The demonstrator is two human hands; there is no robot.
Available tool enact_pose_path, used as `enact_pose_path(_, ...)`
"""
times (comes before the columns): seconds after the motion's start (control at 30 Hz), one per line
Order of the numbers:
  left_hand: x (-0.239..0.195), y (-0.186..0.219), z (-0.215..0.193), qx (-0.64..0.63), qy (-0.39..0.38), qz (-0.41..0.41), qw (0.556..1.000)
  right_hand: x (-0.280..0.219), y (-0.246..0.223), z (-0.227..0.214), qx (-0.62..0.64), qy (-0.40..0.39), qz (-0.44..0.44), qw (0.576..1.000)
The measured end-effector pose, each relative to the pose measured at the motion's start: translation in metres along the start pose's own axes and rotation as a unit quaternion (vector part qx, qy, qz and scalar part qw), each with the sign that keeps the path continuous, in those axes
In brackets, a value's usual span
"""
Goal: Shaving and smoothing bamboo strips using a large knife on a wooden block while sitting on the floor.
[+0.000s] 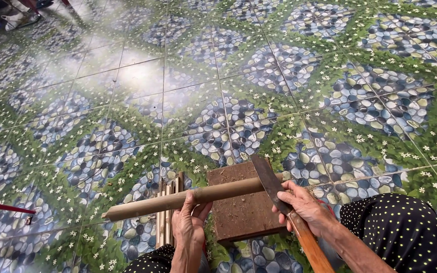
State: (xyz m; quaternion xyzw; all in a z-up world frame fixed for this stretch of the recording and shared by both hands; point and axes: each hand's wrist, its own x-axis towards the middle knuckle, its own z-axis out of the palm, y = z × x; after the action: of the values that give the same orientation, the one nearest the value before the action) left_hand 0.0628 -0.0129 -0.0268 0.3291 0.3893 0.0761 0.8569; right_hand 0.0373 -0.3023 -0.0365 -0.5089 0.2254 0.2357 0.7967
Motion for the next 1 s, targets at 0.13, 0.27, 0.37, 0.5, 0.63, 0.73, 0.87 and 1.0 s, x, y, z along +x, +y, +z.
enact_pose_path(0.13, -0.008, -0.001, 0.004, 0.046, -0.066, 0.044, 0.996, -0.005, -0.006, 0.008, -0.016, -0.037, -0.062, 0.997)
enact_pose_path(0.27, 0.004, -0.01, 0.001, 0.174, -0.11, 0.122, 0.971, -0.006, -0.005, 0.016, -0.03, -0.038, -0.096, 0.994)
enact_pose_path(0.37, 0.006, -0.006, 0.004, 0.226, -0.084, 0.087, 0.967, -0.016, -0.005, 0.024, -0.204, -0.021, -0.218, 0.954)
enact_pose_path(0.5, 0.009, -0.009, 0.0, 0.136, -0.145, -0.009, 0.98, -0.035, -0.016, 0.034, -0.3, -0.02, -0.23, 0.925)
enact_pose_path(0.63, 0.011, 0.006, 0.0, 0.211, -0.065, 0.07, 0.973, -0.013, -0.009, 0.01, -0.255, 0.004, -0.233, 0.938)
enact_pose_path(0.73, 0.003, 0.018, -0.001, 0.132, -0.082, 0.195, 0.968, -0.021, -0.01, 0.015, -0.283, 0.075, -0.209, 0.933)
enact_pose_path(0.87, -0.003, 0.016, 0.016, 0.081, -0.125, 0.184, 0.972, -0.017, -0.01, 0.023, -0.345, 0.026, -0.148, 0.926)
enact_pose_path(1.0, -0.009, 0.0, 0.013, 0.052, -0.139, 0.125, 0.981, 0.03, 0.046, -0.002, -0.424, -0.016, -0.273, 0.864)
